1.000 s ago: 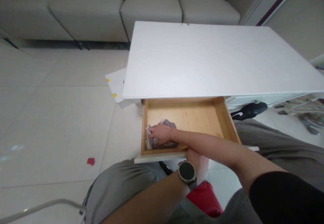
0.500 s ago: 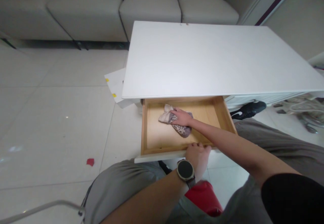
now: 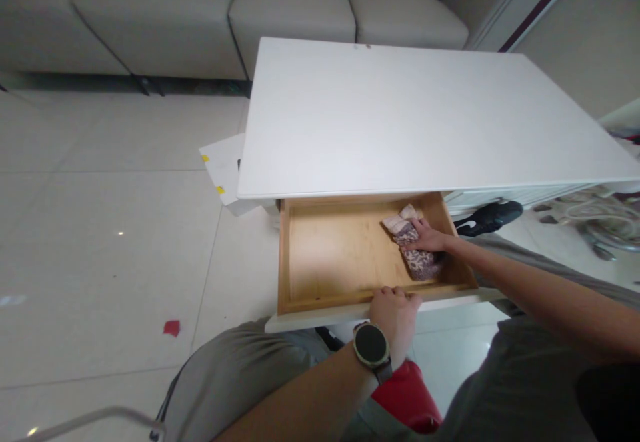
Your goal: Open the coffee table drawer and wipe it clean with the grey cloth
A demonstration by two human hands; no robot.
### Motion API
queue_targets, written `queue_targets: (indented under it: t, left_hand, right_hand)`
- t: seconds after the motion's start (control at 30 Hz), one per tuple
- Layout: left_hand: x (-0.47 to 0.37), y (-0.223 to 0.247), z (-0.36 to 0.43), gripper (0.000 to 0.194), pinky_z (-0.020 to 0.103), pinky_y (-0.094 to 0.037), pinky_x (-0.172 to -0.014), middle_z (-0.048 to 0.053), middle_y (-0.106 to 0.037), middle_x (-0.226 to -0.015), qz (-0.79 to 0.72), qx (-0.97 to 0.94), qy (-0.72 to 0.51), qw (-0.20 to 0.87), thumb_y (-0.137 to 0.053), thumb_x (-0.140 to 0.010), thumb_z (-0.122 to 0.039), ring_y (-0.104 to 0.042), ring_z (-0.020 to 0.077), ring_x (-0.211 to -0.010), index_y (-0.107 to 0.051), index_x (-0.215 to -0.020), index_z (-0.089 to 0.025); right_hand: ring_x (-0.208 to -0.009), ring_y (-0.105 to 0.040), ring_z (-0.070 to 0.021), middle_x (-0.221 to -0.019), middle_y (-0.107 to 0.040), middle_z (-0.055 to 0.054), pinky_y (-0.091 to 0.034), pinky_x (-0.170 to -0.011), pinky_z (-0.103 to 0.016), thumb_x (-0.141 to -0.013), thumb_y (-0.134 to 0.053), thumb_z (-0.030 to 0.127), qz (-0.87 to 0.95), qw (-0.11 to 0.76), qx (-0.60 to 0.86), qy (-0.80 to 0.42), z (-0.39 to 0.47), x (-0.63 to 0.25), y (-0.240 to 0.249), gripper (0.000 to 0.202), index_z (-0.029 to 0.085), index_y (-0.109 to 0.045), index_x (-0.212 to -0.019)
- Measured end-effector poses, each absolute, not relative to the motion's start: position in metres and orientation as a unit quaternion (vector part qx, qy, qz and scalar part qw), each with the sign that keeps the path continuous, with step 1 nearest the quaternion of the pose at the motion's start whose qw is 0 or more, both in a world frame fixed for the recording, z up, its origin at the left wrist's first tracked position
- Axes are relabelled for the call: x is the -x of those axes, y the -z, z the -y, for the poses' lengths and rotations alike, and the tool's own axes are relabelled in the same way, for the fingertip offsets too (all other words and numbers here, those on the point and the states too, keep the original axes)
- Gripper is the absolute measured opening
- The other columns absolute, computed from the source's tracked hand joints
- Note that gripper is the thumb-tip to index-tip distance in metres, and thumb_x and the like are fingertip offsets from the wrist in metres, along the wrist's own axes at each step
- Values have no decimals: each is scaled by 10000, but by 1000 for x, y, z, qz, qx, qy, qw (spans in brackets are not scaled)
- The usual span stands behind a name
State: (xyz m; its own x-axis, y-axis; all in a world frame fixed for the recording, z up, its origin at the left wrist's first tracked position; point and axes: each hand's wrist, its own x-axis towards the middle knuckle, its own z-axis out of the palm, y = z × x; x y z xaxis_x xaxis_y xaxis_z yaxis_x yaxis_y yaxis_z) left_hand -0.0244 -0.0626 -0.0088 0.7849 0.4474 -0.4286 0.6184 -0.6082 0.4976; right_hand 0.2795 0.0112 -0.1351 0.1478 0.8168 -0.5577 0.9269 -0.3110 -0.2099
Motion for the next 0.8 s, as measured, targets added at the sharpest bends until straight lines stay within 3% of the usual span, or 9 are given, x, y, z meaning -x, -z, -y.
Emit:
queue_targets:
  t: [0.13, 0.3, 0.5, 0.8]
  left_hand:
    - [24, 8, 63, 359, 409, -548, -805, 135, -705, -1096, -310, -887, 125, 318, -375, -1010, -142, -678, 287, -1039, -630, -1256, -198]
    - [25, 8, 64, 370, 408, -548, -818, 136, -705, -1102, -306, -888, 125, 319, -366, -1013, -143, -679, 282, -1044, -628, -1269, -200]
    - [28, 12, 65, 340, 400, -546, -803, 125, -704, -1088, -304, -892, 106, 317, -395, -1006, -156, -678, 280, -1020, -636, -1240, -209]
    - [29, 8, 60, 343, 365, -533, -807, 119, -698, -1101, -311, -886, 108, 326, -380, -1007, -151, -664, 257, -1035, -639, -1222, -221]
  right_hand:
    - [-1301, -557, -379, -1510, -412, -228, -441, -1095, -410, -469, -841, 670, -553, 155, -731, 369, 8, -275, 127, 1418, 145, -192, -1614]
    - [-1387, -476, -393, -1557, -382, -233, -407, -1143, -432, -521, -803, 700, -539, 161, -735, 378, 23, -276, 123, 1379, 138, -187, -1619]
    - [-1390, -471, -398, -1540, -417, -220, -401, -1146, -435, -489, -842, 627, -561, 139, -720, 384, 23, -285, 126, 1376, 146, -195, -1604]
    - [-1284, -548, -327, -1433, -498, -158, -433, -1094, -421, -586, -847, 426, -572, 53, -736, 358, -5, -278, 136, 1033, 216, -337, -1460]
